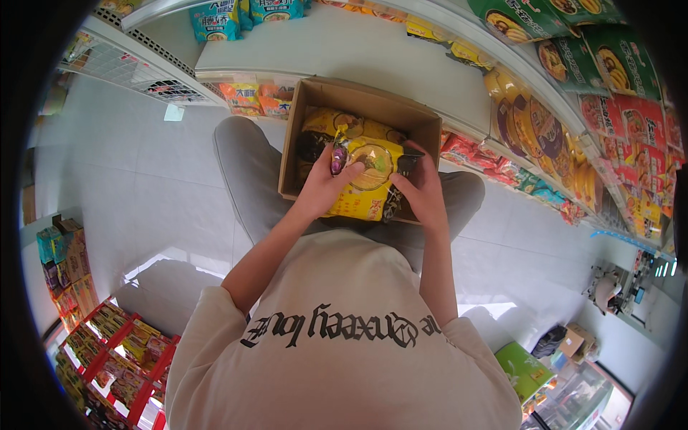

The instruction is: The person sits on the floor in a store aisle and restocks instant noodle packets onto a shelf. They repeatedly take packets from a cardboard box and place them on the shelf.

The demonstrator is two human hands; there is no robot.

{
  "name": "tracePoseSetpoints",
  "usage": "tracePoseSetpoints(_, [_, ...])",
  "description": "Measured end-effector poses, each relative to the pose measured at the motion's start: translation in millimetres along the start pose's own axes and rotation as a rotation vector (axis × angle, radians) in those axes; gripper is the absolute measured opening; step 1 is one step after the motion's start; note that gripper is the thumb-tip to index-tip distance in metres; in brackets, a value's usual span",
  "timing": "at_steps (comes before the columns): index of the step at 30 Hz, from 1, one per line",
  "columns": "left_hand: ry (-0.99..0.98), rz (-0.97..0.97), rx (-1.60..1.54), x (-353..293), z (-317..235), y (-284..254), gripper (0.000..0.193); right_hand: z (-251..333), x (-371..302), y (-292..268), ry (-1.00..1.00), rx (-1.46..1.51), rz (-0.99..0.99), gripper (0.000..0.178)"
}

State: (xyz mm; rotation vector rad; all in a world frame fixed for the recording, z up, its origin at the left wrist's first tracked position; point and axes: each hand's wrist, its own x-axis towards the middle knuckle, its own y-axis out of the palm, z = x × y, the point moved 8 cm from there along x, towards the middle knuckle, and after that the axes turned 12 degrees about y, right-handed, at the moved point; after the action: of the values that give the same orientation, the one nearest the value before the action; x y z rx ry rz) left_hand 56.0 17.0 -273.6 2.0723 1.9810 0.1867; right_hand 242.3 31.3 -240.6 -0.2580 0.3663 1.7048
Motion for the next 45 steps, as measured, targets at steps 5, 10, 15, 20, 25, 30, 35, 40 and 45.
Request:
tracePoseSetpoints(5, [0.031, 0.162, 0.360, -4, -45, 15, 0.061, 71, -22, 8, -0.272, -0.666, -0.156, 0.089])
tracePoseSetpoints(10, [0.257, 0.349, 0.548, -8, -78, 40, 0.063, 69, -22, 29, 0.040, -0.822, 0.246, 0.078])
tracePoseSetpoints(15, [0.291, 0.434, 0.561, -11, -81, 44, 0.063, 58, -15, 29, 0.184, -0.906, 0.333, 0.066])
tracePoseSetpoints(20, [0.383, 0.170, 0.504, -13, -75, 17, 0.060, 56, -5, 7, 0.246, -0.640, 0.241, 0.053])
tracePoseSetpoints(25, [0.305, 0.144, 0.510, 2, -60, -10, 0.049, 61, 17, -55, 0.204, -0.350, 0.005, 0.041])
tracePoseSetpoints(30, [0.158, 0.215, 0.410, 0, -34, -13, 0.045, 62, 24, -64, 0.177, -0.254, -0.053, 0.041])
tracePoseSetpoints(35, [0.088, 0.269, 0.307, -6, -20, 3, 0.044, 50, 29, -54, 0.231, -0.292, 0.005, 0.040])
tracePoseSetpoints(40, [0.043, 0.287, 0.236, -7, -12, 9, 0.047, 39, 29, -46, 0.245, -0.260, 0.045, 0.041])
tracePoseSetpoints(45, [0.063, 0.206, -0.029, -3, -5, 10, 0.055, 35, 27, -37, 0.258, -0.272, 0.115, 0.042])
